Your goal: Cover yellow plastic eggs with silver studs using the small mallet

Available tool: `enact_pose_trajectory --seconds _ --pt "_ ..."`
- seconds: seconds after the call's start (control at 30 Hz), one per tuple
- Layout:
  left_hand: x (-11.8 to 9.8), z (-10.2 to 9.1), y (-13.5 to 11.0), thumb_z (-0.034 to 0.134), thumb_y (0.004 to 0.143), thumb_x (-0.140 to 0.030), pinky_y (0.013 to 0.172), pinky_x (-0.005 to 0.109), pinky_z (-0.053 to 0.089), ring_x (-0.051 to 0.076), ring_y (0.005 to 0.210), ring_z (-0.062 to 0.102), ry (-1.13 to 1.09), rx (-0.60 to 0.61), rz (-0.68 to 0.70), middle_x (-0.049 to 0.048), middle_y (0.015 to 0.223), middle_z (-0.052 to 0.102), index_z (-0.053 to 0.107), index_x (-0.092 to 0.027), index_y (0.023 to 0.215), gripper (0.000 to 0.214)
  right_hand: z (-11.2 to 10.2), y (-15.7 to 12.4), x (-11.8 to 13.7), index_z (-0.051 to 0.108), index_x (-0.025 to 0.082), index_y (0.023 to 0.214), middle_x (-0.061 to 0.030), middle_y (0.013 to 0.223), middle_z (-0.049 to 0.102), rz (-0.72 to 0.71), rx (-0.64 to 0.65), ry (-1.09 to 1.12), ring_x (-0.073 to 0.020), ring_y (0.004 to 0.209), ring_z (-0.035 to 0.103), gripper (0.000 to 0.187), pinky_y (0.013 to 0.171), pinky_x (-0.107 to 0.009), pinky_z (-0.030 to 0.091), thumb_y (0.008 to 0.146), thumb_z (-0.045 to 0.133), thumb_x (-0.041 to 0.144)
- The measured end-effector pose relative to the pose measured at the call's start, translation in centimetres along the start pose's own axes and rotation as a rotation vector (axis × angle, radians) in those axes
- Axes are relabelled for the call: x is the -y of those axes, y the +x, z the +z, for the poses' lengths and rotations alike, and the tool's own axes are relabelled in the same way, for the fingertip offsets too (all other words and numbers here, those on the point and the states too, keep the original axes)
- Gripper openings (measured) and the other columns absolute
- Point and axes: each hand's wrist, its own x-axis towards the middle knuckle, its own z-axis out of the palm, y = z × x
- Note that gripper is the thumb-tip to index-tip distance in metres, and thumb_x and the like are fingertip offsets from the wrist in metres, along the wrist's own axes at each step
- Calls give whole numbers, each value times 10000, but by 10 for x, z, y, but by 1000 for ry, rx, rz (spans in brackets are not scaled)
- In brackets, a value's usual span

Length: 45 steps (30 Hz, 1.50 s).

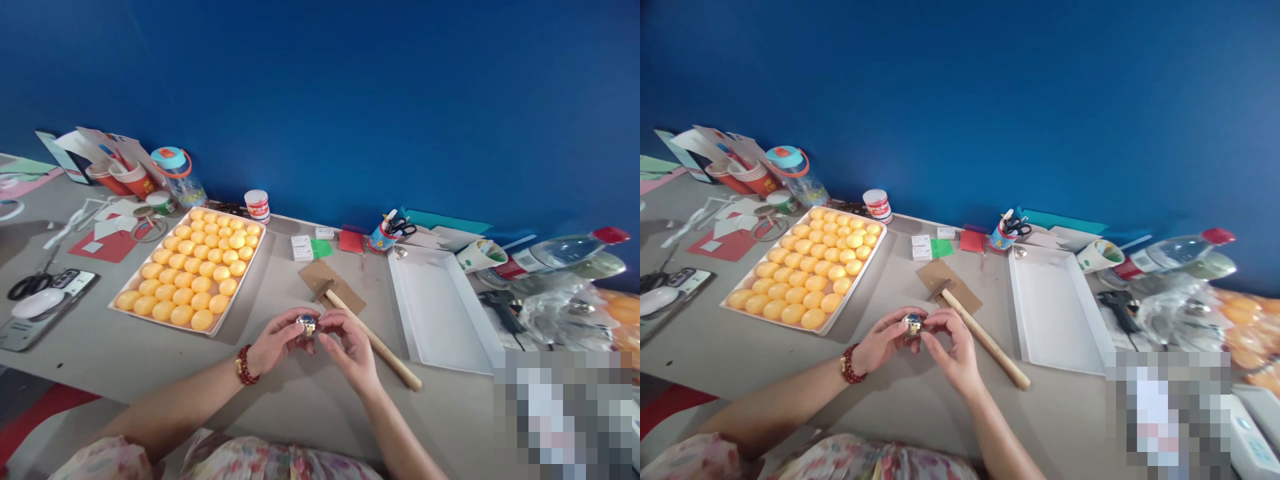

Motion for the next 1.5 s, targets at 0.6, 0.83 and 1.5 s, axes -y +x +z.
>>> enact_pose_trajectory --seconds 0.6,0.83,1.5 --pt "8 -6 -11 483 968 -340 1053 390 451 258 1188 583 589 -43 235 104 1378 591 520 -196 1406 462 14 -5 -6 571 266 1241 -127 1297 518 -303 38 -526 -303 1225 512 435 984 -479 485 826 693 221" --pt "7 1 -4 553 945 -361 675 295 546 131 678 628 302 -59 182 97 1076 679 533 -197 1301 391 -19 8 -3 510 250 1301 -116 1297 567 -232 111 -579 -282 1210 545 442 989 -437 486 896 639 371" --pt "-8 -4 9 479 822 -727 354 176 127 45 370 217 253 -565 87 -79 467 346 595 -149 771 591 -37 3 12 552 238 1152 -54 993 668 -168 160 -646 -176 861 669 198 740 -251 524 1012 422 289"
